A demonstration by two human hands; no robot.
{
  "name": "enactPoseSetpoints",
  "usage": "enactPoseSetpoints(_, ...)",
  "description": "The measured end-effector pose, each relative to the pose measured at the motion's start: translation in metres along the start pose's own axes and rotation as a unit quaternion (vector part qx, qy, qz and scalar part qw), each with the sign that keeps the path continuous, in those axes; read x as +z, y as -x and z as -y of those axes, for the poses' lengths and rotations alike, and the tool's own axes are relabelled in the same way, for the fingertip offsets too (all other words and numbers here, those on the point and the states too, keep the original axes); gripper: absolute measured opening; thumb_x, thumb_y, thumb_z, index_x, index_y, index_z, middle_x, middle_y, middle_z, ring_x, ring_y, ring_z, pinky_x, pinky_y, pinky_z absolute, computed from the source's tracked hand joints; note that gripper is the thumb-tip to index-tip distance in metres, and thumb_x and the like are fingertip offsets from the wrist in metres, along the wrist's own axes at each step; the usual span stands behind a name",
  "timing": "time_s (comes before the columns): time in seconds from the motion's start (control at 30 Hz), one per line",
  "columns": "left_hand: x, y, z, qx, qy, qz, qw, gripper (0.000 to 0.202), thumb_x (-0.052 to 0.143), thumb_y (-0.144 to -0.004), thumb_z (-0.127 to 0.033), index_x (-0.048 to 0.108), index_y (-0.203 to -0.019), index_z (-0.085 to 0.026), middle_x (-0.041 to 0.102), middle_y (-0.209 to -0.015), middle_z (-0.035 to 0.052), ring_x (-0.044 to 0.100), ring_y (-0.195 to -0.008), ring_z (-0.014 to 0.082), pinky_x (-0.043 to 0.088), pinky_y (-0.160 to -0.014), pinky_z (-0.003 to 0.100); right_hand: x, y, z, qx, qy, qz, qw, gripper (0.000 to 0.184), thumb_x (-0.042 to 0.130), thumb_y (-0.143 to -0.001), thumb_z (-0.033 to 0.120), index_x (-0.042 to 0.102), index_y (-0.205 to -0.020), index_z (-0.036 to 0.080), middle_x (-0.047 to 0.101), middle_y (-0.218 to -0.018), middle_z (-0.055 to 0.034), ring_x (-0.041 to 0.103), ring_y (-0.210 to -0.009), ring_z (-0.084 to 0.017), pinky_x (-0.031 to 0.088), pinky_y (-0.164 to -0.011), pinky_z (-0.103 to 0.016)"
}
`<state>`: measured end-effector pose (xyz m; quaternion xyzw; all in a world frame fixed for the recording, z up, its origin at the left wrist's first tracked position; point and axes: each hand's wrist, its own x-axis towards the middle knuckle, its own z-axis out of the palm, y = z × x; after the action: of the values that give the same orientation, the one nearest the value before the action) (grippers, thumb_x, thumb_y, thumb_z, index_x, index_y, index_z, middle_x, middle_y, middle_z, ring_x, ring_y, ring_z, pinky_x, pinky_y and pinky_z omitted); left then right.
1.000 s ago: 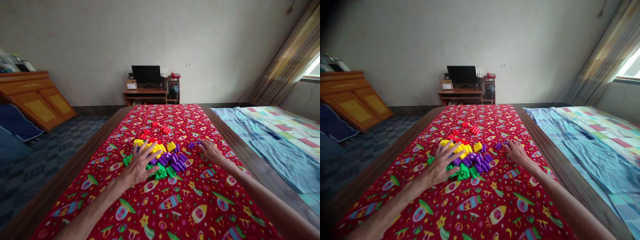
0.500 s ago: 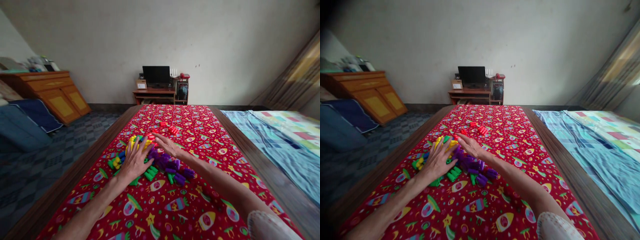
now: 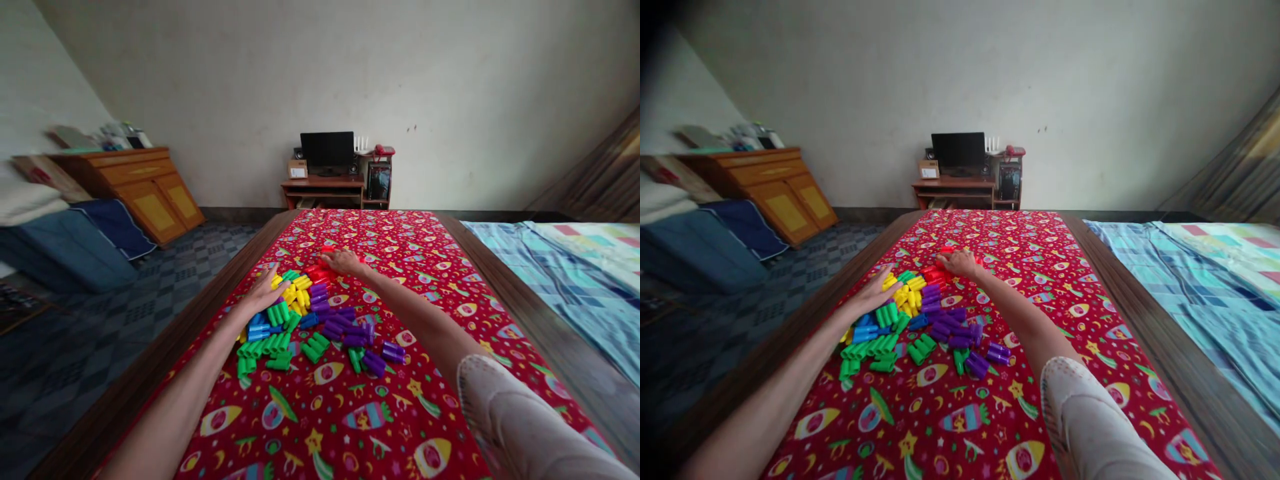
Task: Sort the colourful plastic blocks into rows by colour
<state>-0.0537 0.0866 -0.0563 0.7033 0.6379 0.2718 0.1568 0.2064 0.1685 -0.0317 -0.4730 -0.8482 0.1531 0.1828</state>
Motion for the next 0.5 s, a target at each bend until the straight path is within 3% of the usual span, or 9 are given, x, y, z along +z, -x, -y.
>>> enactPoseSetpoints(0.13,0.007,-0.022,-0.019,0.01,0.044,0.025,0.999,0.083,0.062,-0.063,-0.07,0.058,-0.125,-0.015,0.052,-0.14,0.02,0.043,-0.134,0.0373,0.034,-0.11,0.049,0.021,0.025,0.037,-0.036,-0.023,0.052,0.998,0.046,0.039,-0.098,0.053,0.065,-0.119,0.022,0.069,-0.113,-0.012,0.062,-0.109,-0.028,0.044,-0.097,-0.044)
enactPoseSetpoints(0.23,0.005,-0.029,-0.039,0.024,0.094,0.043,0.994,0.082,0.065,-0.059,-0.068,0.062,-0.121,-0.015,0.06,-0.131,0.0184,0.054,-0.123,0.0365,0.044,-0.101,0.047,0.012,0.051,0.047,-0.121,-0.108,0.076,0.984,0.046,0.038,-0.099,0.048,0.06,-0.129,0.021,0.07,-0.111,-0.0075,0.065,-0.102,-0.023,0.049,-0.089,-0.034)
enactPoseSetpoints(0.3,0.001,-0.027,-0.049,0.028,0.13,0.062,0.989,0.083,0.062,-0.062,-0.069,0.06,-0.124,-0.014,0.065,-0.125,0.0167,0.062,-0.112,0.034,0.05,-0.093,0.046,-0.006,0.069,0.04,-0.144,-0.162,0.069,0.974,0.048,0.038,-0.099,0.047,0.055,-0.135,0.02,0.07,-0.114,-0.0062,0.066,-0.101,-0.023,0.049,-0.088,-0.034)
enactPoseSetpoints(0.37,-0.007,-0.016,-0.055,0.045,0.14,0.074,0.986,0.083,0.055,-0.068,-0.071,0.058,-0.128,-0.014,0.065,-0.124,0.0164,0.065,-0.107,0.0318,0.052,-0.09,0.045,-0.028,0.089,0.023,-0.114,-0.166,0.046,0.978,0.052,0.04,-0.097,0.049,0.052,-0.138,0.02,0.068,-0.119,-0.0084,0.065,-0.105,-0.026,0.049,-0.09,-0.039)
enactPoseSetpoints(0.43,-0.015,0.005,-0.054,0.084,0.111,0.066,0.988,0.081,0.049,-0.074,-0.072,0.057,-0.13,-0.015,0.061,-0.13,0.0161,0.062,-0.113,0.0309,0.049,-0.096,0.043,-0.045,0.113,0.003,-0.09,-0.134,0.057,0.985,0.062,0.049,-0.092,0.053,0.046,-0.143,0.018,0.058,-0.134,-0.0142,0.058,-0.119,-0.03,0.045,-0.098,-0.045)
enactPoseSetpoints(0.5,-0.024,0.032,-0.046,0.13,0.04,0.06,0.989,0.073,0.044,-0.081,-0.071,0.056,-0.133,-0.021,0.057,-0.137,0.0121,0.052,-0.127,0.0303,0.039,-0.108,0.045,-0.053,0.142,-0.013,-0.097,-0.101,0.121,0.983,0.083,0.062,-0.082,0.057,0.033,-0.15,0.02,0.04,-0.149,-0.0179,0.041,-0.135,-0.034,0.038,-0.106,-0.05)
